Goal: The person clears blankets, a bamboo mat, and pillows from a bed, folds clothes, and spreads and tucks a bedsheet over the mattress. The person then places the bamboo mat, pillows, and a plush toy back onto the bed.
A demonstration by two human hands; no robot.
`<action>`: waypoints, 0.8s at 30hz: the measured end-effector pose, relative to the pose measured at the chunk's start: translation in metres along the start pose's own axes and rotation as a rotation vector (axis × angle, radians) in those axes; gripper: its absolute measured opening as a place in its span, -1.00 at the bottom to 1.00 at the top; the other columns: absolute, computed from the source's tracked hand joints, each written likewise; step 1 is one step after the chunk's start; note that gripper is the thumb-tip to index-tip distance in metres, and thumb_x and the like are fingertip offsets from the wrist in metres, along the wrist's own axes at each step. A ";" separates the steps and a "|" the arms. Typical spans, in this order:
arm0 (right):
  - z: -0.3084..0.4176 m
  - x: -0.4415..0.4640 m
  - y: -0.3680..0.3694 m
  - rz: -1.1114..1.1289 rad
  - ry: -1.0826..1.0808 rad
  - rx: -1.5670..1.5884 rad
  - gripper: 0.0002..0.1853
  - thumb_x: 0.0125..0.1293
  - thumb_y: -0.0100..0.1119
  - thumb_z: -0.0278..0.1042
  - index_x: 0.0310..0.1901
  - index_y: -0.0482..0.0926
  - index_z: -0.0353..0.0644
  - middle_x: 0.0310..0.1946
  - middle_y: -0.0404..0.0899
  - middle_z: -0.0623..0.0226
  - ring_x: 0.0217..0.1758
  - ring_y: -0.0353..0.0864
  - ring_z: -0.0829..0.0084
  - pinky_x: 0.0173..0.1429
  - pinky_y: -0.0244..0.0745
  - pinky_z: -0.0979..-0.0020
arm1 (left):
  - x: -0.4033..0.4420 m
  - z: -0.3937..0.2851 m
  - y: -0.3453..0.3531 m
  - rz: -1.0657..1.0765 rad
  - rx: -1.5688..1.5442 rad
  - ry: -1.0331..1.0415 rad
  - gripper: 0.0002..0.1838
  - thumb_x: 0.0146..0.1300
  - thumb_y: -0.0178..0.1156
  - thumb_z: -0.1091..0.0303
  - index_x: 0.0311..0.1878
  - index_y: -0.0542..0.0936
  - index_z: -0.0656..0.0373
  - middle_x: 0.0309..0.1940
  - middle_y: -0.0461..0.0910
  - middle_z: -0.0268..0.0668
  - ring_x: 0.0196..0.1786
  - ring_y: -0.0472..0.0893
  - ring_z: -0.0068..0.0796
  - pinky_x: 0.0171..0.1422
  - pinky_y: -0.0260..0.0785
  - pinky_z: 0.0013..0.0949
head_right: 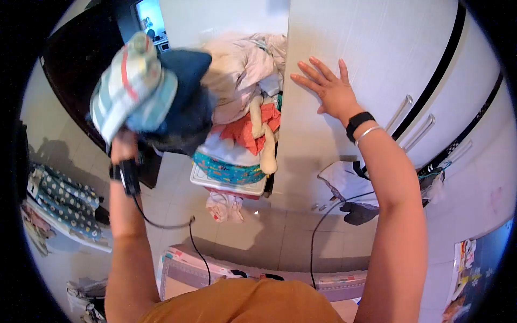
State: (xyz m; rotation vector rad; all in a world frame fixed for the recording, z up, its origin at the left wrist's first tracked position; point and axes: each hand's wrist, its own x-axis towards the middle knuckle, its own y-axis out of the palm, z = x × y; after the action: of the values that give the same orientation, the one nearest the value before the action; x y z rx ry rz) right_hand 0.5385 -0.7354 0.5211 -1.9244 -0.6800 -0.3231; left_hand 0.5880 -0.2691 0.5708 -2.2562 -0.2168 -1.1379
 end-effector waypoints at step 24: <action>-0.001 0.001 0.020 -0.025 0.022 -0.023 0.13 -0.46 0.48 -0.22 0.29 0.09 0.56 0.40 -0.12 0.76 0.47 -0.23 0.47 0.27 -0.23 -0.29 | 0.149 0.095 0.419 0.067 -0.547 -1.232 -0.12 0.26 -0.05 -0.04 0.32 -0.31 0.29 0.16 0.24 0.14 0.05 0.44 -0.03 -0.13 0.40 -0.03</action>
State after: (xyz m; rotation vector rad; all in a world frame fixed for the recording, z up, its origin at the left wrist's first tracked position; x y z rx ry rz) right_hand 0.5511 -0.7422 0.5069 -1.9331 -0.6888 -0.3689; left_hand 0.9102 -0.5709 0.4602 -3.1260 -0.3144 0.4391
